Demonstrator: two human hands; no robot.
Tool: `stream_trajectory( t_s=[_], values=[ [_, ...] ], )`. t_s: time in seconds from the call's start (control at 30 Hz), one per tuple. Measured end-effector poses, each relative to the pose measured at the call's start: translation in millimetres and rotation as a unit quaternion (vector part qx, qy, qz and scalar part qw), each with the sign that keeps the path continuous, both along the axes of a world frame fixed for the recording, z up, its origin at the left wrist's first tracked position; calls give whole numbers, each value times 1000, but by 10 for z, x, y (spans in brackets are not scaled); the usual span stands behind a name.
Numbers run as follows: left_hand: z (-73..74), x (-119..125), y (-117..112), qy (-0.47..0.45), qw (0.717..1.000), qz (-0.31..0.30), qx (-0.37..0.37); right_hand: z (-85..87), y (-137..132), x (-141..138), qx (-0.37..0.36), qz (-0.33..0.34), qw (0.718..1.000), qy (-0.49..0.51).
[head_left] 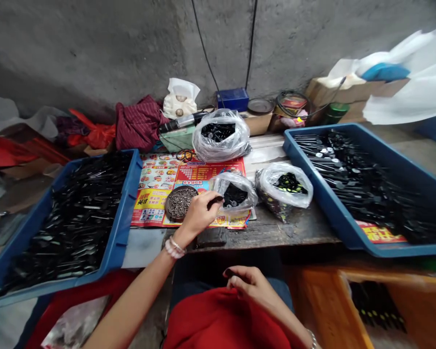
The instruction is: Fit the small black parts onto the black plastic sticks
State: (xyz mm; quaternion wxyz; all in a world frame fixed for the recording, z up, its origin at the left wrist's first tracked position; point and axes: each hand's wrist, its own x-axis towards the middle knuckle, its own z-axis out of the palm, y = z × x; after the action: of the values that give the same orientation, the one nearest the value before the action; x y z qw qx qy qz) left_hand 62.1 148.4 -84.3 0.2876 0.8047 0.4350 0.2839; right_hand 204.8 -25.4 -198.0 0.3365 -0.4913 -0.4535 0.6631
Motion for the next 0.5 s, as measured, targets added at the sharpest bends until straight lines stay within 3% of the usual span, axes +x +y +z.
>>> stream_trajectory(
  t_s=[0.07,0.13,0.23,0.3,0.4,0.5],
  values=[
    [-47,109,164,41,998,-8,56,137,27,54,62,-5,997,-52],
    [-97,171,296,59,996,24,65,320,98,135,129,-23,987,-97],
    [-208,172,444,48,995,92,-2,603,287,273,235,-70,959,-139],
    [-299,137,524,31,993,101,-50,752,447,353,298,-98,933,-175],
    [-385,107,616,7,991,95,-92,868,684,450,355,-105,897,-241],
    [-338,156,655,-15,988,74,-133,845,870,535,375,-106,875,-288]
  ],
)
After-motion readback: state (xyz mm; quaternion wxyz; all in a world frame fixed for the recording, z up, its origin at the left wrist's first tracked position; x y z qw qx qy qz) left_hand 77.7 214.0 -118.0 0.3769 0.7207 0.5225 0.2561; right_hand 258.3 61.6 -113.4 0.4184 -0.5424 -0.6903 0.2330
